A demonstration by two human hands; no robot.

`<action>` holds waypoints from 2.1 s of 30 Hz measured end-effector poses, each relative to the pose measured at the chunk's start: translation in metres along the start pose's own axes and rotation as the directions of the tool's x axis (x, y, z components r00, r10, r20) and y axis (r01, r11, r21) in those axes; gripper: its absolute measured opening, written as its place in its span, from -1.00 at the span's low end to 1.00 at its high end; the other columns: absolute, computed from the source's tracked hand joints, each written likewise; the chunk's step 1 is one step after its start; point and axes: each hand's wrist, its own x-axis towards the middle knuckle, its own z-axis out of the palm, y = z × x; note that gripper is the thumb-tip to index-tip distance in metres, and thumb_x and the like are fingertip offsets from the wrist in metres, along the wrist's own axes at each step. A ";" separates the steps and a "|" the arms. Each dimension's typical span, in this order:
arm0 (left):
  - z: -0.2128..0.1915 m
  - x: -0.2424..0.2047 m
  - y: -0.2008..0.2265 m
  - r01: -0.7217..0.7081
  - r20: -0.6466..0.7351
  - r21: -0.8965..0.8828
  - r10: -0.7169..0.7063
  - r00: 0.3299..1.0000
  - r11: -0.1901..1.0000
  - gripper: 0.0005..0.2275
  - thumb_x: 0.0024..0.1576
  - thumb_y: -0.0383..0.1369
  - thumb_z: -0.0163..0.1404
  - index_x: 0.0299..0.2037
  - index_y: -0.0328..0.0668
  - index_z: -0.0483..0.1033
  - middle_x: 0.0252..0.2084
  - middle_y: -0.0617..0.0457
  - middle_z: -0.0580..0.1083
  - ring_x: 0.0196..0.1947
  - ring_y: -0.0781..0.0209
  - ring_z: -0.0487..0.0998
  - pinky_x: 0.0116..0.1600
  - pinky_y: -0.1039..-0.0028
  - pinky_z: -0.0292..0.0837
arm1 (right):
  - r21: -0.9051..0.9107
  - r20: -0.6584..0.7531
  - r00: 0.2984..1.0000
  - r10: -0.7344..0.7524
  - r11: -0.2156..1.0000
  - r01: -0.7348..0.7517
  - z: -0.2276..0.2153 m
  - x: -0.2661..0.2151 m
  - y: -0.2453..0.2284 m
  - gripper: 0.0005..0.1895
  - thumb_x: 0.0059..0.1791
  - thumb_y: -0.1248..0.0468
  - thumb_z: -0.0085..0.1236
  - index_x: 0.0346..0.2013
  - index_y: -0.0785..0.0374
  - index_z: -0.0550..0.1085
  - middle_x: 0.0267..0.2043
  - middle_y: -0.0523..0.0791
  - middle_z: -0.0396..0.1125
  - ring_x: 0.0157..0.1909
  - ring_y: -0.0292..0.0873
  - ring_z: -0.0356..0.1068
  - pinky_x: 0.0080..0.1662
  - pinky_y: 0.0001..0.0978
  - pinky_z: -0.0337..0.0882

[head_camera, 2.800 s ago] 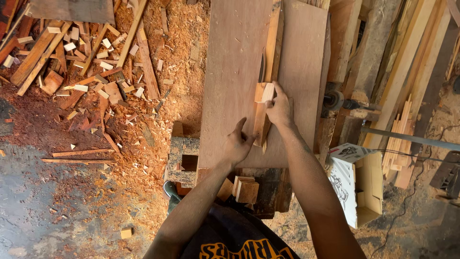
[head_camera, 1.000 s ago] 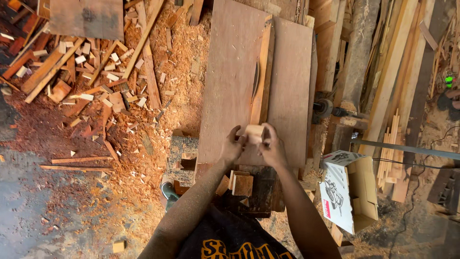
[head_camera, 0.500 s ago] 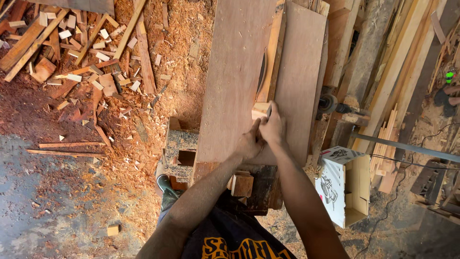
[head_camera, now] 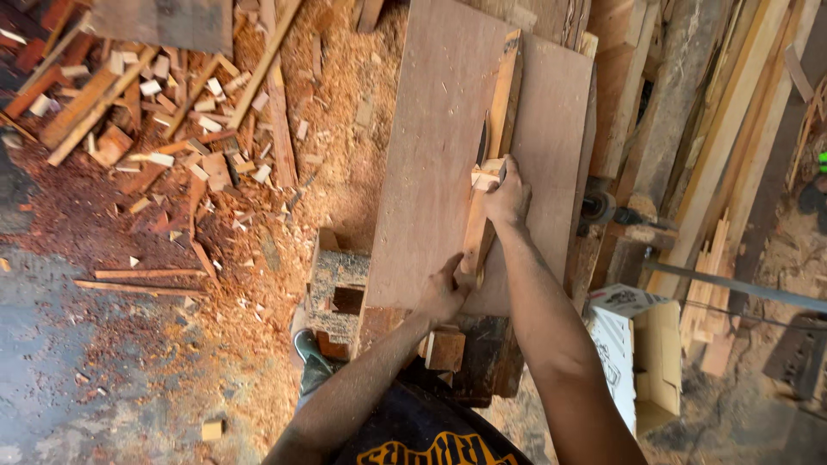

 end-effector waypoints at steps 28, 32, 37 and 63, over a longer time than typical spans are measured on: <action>-0.033 -0.014 -0.012 0.099 0.205 -0.592 0.030 0.978 0.800 -0.77 0.31 -0.24 -0.13 0.03 -0.19 0.42 -0.22 -0.02 0.54 -0.33 0.19 0.61 -0.24 0.37 0.64 | 0.611 0.373 0.915 -0.154 0.783 -0.117 -0.054 -0.206 0.055 -0.43 0.08 0.40 0.05 0.39 0.06 0.23 -0.14 0.04 0.49 -0.32 -0.23 0.48 -0.31 -0.42 0.62; -0.041 -0.005 -0.016 0.034 0.343 -0.456 0.140 0.929 0.889 -0.73 0.36 -0.23 -0.12 0.08 -0.26 0.42 -0.17 0.01 0.53 -0.25 0.29 0.60 -0.18 0.40 0.64 | 0.592 0.592 0.739 -0.323 0.796 -0.126 -0.088 -0.196 0.040 -0.26 0.05 0.45 0.04 0.52 0.02 0.14 -0.22 0.10 0.50 -0.41 -0.26 0.42 -0.36 -0.45 0.50; -0.053 0.013 -0.030 -0.118 0.243 -0.357 0.214 0.946 0.927 -0.79 0.28 -0.33 0.02 0.03 -0.27 0.51 -0.19 -0.01 0.60 -0.28 0.24 0.63 -0.20 0.44 0.65 | 0.534 0.589 0.799 -0.124 0.801 -0.270 -0.082 -0.195 0.021 -0.24 0.00 0.43 0.04 0.48 -0.03 0.14 -0.19 -0.05 0.49 -0.43 -0.25 0.47 -0.40 -0.42 0.55; -0.177 0.038 0.019 -0.086 0.336 0.052 0.063 0.940 0.995 -0.84 0.10 -0.30 0.21 -0.23 -0.20 0.71 -0.49 -0.01 0.58 -0.60 0.36 0.46 -0.48 0.54 0.40 | 0.705 0.153 0.965 -0.214 0.708 0.045 -0.022 -0.222 0.098 -0.61 0.09 0.32 0.16 0.22 0.33 0.43 -0.26 -0.06 0.52 -0.28 -0.27 0.52 -0.23 -0.45 0.57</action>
